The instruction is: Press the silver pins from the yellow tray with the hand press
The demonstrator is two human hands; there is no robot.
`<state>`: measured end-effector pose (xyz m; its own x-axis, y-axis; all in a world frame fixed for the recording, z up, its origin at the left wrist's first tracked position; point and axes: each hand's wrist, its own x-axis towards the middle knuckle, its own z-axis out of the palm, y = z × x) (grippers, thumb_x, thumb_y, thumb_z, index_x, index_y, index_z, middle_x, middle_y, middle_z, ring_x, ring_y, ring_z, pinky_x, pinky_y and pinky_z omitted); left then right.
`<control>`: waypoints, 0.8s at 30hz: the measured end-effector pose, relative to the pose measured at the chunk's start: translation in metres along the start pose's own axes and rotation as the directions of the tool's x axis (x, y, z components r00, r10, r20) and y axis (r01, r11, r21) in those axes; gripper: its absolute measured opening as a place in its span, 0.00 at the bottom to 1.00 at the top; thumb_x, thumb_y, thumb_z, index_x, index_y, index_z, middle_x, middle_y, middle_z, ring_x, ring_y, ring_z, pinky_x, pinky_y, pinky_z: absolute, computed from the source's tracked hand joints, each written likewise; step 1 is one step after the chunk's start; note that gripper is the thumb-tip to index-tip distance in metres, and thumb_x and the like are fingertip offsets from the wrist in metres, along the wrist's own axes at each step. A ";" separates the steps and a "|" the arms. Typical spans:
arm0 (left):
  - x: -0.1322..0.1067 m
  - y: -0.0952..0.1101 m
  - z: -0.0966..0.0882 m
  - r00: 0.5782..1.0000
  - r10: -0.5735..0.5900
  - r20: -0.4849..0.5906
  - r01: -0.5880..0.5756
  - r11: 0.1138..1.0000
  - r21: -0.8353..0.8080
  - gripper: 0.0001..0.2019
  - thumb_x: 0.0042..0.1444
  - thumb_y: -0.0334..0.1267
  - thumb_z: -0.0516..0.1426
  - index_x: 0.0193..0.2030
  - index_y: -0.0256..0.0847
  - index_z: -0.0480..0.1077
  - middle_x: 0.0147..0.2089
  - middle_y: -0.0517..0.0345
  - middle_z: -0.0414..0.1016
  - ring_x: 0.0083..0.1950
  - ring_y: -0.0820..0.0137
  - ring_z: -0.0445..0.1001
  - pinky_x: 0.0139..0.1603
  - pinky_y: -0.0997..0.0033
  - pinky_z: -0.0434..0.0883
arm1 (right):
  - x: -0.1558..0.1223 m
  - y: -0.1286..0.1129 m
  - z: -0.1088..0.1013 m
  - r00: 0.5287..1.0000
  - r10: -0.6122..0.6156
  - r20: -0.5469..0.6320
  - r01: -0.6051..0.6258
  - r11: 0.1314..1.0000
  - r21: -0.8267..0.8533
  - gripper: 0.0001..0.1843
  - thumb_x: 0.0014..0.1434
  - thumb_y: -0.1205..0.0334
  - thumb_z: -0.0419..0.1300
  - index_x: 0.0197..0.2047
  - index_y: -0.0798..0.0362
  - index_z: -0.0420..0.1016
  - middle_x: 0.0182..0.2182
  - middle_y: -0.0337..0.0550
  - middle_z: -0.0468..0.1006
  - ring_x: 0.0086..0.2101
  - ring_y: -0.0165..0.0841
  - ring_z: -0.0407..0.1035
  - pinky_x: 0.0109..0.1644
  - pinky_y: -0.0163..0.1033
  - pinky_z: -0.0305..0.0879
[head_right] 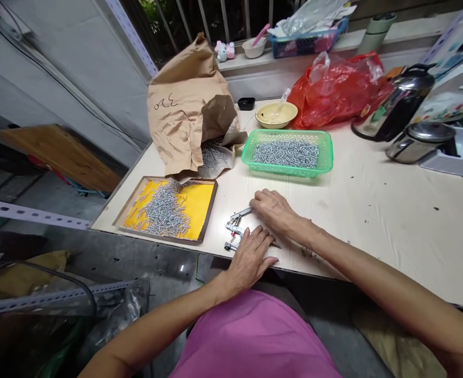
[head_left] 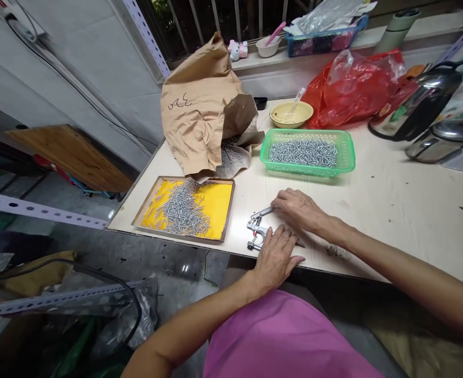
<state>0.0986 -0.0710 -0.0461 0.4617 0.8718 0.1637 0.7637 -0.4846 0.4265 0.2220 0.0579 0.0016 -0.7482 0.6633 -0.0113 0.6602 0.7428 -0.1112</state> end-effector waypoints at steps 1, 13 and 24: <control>0.000 0.000 0.002 1.000 -0.002 0.001 0.002 1.000 -0.013 0.25 0.61 0.47 0.51 0.62 0.37 0.57 0.62 0.43 0.63 0.68 0.56 0.54 0.67 0.46 0.52 | 0.002 -0.012 -0.003 0.997 -0.076 0.008 0.076 0.997 0.028 0.10 0.63 0.64 0.51 0.39 0.52 0.74 0.38 0.47 0.72 0.39 0.37 0.60 0.40 0.41 0.52; -0.067 -0.003 -0.059 0.980 0.036 -0.197 -0.049 0.997 -0.061 0.10 0.61 0.35 0.52 0.47 0.39 0.70 0.43 0.52 0.75 0.47 0.69 0.72 0.50 0.69 0.70 | 0.033 -0.077 0.030 0.862 -0.505 0.042 0.504 0.863 0.027 0.04 0.56 0.67 0.57 0.30 0.54 0.72 0.33 0.48 0.71 0.39 0.39 0.62 0.37 0.43 0.54; -0.057 -0.153 -0.151 0.784 -0.497 -0.373 0.609 0.733 0.304 0.13 0.64 0.37 0.48 0.43 0.38 0.74 0.38 0.52 0.72 0.44 0.64 0.65 0.44 0.65 0.66 | 0.028 -0.063 -0.033 0.887 -0.089 -0.453 0.291 0.870 0.399 0.06 0.59 0.66 0.50 0.33 0.50 0.66 0.28 0.41 0.72 0.29 0.32 0.66 0.34 0.38 0.63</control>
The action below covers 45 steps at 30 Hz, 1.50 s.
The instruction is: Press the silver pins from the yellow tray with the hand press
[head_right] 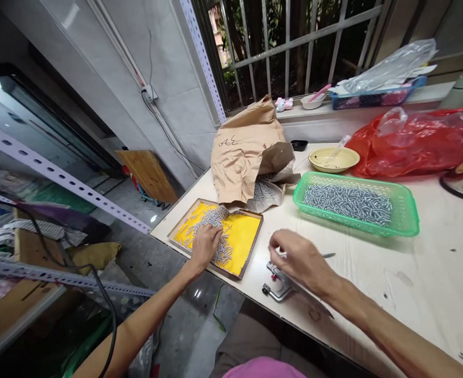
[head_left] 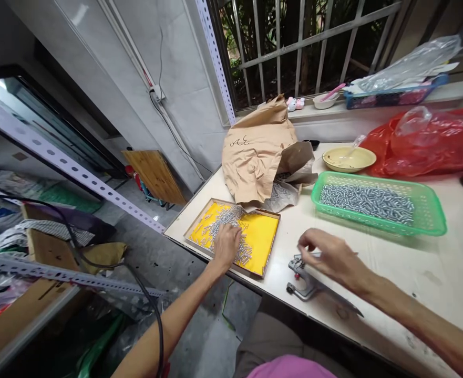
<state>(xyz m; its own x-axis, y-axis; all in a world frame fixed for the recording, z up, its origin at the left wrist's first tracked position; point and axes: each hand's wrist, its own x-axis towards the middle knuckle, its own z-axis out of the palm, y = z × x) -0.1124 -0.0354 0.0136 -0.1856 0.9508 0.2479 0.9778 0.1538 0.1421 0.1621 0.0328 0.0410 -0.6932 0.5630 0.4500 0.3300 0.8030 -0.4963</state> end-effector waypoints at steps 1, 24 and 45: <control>0.008 -0.004 0.004 0.999 -0.004 0.037 0.003 0.999 0.045 0.14 0.64 0.37 0.48 0.41 0.38 0.75 0.38 0.52 0.71 0.44 0.64 0.65 0.44 0.65 0.65 | 0.005 0.002 -0.016 0.992 0.019 -0.122 -0.023 0.999 -0.029 0.05 0.60 0.65 0.51 0.34 0.50 0.66 0.28 0.41 0.72 0.29 0.32 0.67 0.33 0.38 0.63; 0.007 0.064 0.001 0.934 -0.054 0.353 0.227 0.853 -0.470 0.08 0.52 0.38 0.54 0.32 0.37 0.72 0.28 0.59 0.73 0.28 0.73 0.70 0.32 0.74 0.66 | -0.120 0.016 0.028 0.914 0.362 0.182 -0.321 0.921 -0.222 0.13 0.66 0.61 0.46 0.47 0.51 0.70 0.36 0.45 0.70 0.37 0.35 0.66 0.38 0.39 0.63; -0.022 0.117 0.030 0.704 0.000 0.711 0.411 0.815 -0.407 0.14 0.52 0.46 0.56 0.29 0.36 0.73 0.14 0.68 0.61 0.14 0.78 0.60 0.18 0.78 0.57 | -0.108 0.024 0.016 0.907 0.354 0.229 -0.275 0.909 -0.313 0.11 0.65 0.67 0.49 0.44 0.51 0.72 0.33 0.42 0.69 0.34 0.32 0.61 0.33 0.37 0.50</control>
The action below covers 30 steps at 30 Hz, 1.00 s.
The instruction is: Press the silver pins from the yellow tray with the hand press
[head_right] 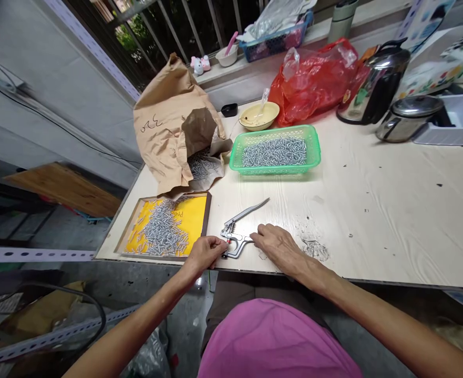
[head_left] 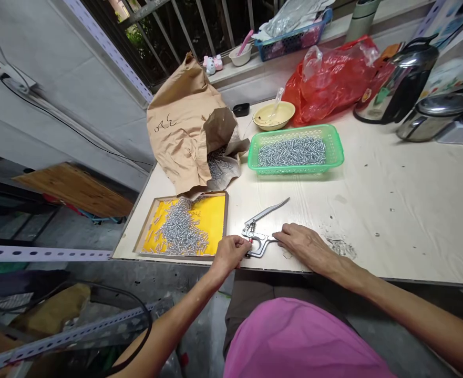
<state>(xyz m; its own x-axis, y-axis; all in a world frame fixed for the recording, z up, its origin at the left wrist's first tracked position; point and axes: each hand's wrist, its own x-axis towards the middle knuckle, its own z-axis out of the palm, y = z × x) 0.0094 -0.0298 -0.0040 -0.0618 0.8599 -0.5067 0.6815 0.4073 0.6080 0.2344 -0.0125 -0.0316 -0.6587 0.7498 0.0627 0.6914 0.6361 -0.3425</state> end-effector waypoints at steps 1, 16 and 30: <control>0.001 0.003 -0.002 1.000 0.011 0.004 -0.011 0.999 0.035 0.14 0.52 0.46 0.55 0.28 0.36 0.73 0.14 0.68 0.61 0.14 0.78 0.61 0.19 0.78 0.57 | 0.001 0.001 0.000 1.000 -0.006 -0.008 0.006 1.000 -0.012 0.11 0.65 0.67 0.49 0.44 0.51 0.72 0.33 0.42 0.69 0.34 0.32 0.61 0.33 0.37 0.50; 0.015 0.007 -0.013 0.980 -0.070 0.187 0.061 0.996 0.058 0.16 0.47 0.47 0.58 0.17 0.38 0.65 0.10 0.66 0.59 0.13 0.78 0.58 0.18 0.78 0.53 | 0.004 0.004 -0.008 0.998 0.006 0.064 0.000 0.995 -0.101 0.11 0.64 0.68 0.49 0.45 0.50 0.70 0.36 0.44 0.69 0.36 0.34 0.60 0.36 0.39 0.49; -0.002 -0.002 -0.004 0.964 -0.107 0.244 0.119 0.992 -0.038 0.19 0.46 0.51 0.60 0.19 0.37 0.63 0.14 0.68 0.58 0.14 0.81 0.57 0.15 0.80 0.59 | 0.015 0.014 -0.022 0.999 -0.036 -0.022 0.037 0.999 0.014 0.32 0.56 0.50 0.61 0.60 0.52 0.60 0.58 0.57 0.61 0.54 0.45 0.56 0.51 0.48 0.58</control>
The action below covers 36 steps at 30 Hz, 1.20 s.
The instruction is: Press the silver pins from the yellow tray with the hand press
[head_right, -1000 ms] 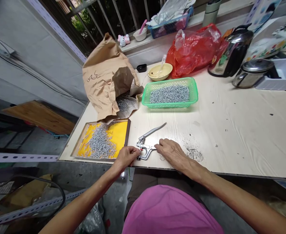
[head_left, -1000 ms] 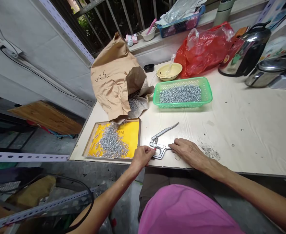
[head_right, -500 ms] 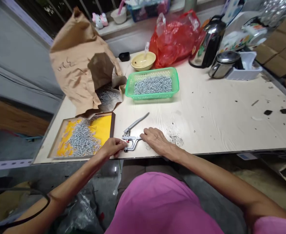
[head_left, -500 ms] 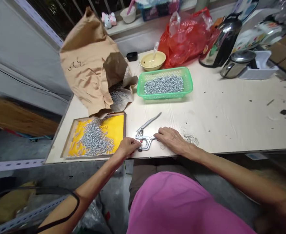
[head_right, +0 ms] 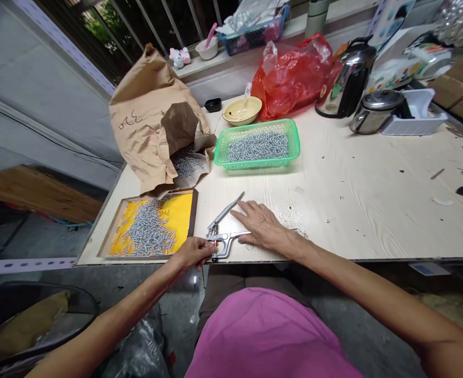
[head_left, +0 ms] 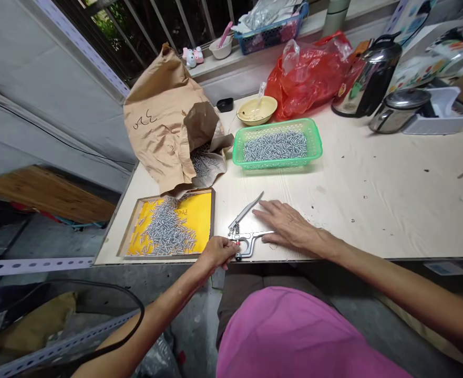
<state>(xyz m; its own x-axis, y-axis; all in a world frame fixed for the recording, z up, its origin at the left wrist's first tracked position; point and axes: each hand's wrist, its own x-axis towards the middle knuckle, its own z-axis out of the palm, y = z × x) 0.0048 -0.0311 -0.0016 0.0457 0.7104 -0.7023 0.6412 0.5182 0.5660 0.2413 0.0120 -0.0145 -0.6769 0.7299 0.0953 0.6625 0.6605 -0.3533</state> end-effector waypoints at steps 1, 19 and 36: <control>-0.001 -0.001 0.001 1.000 -0.008 -0.013 0.008 1.000 -0.007 0.18 0.46 0.50 0.60 0.20 0.37 0.64 0.14 0.68 0.58 0.14 0.81 0.57 0.15 0.80 0.59 | 0.004 0.005 0.000 1.000 -0.016 0.000 0.016 1.000 -0.013 0.40 0.53 0.46 0.63 0.64 0.53 0.55 0.62 0.59 0.55 0.59 0.49 0.51 0.55 0.51 0.56; -0.010 -0.005 0.011 0.994 -0.072 -0.079 0.062 0.989 -0.131 0.16 0.49 0.48 0.60 0.24 0.37 0.66 0.15 0.68 0.60 0.14 0.79 0.58 0.16 0.78 0.60 | 0.025 0.000 -0.013 0.981 -0.042 0.188 0.067 0.990 -0.125 0.31 0.49 0.45 0.66 0.48 0.60 0.68 0.44 0.53 0.71 0.44 0.44 0.61 0.46 0.45 0.56; 0.021 0.037 0.027 0.710 0.703 0.045 -0.475 0.430 0.768 0.27 0.53 0.40 0.60 0.59 0.40 0.59 0.57 0.48 0.65 0.56 0.58 0.64 0.56 0.56 0.65 | 0.008 -0.003 -0.005 0.989 -0.012 0.145 0.027 0.994 -0.103 0.28 0.52 0.50 0.65 0.50 0.60 0.66 0.44 0.53 0.70 0.44 0.43 0.62 0.45 0.45 0.59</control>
<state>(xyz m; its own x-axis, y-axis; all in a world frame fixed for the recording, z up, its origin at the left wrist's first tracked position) 0.0504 -0.0098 -0.0074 0.5180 0.8469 -0.1202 0.8421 -0.4804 0.2450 0.2356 0.0166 -0.0078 -0.7240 0.6888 -0.0365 0.6735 0.6945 -0.2530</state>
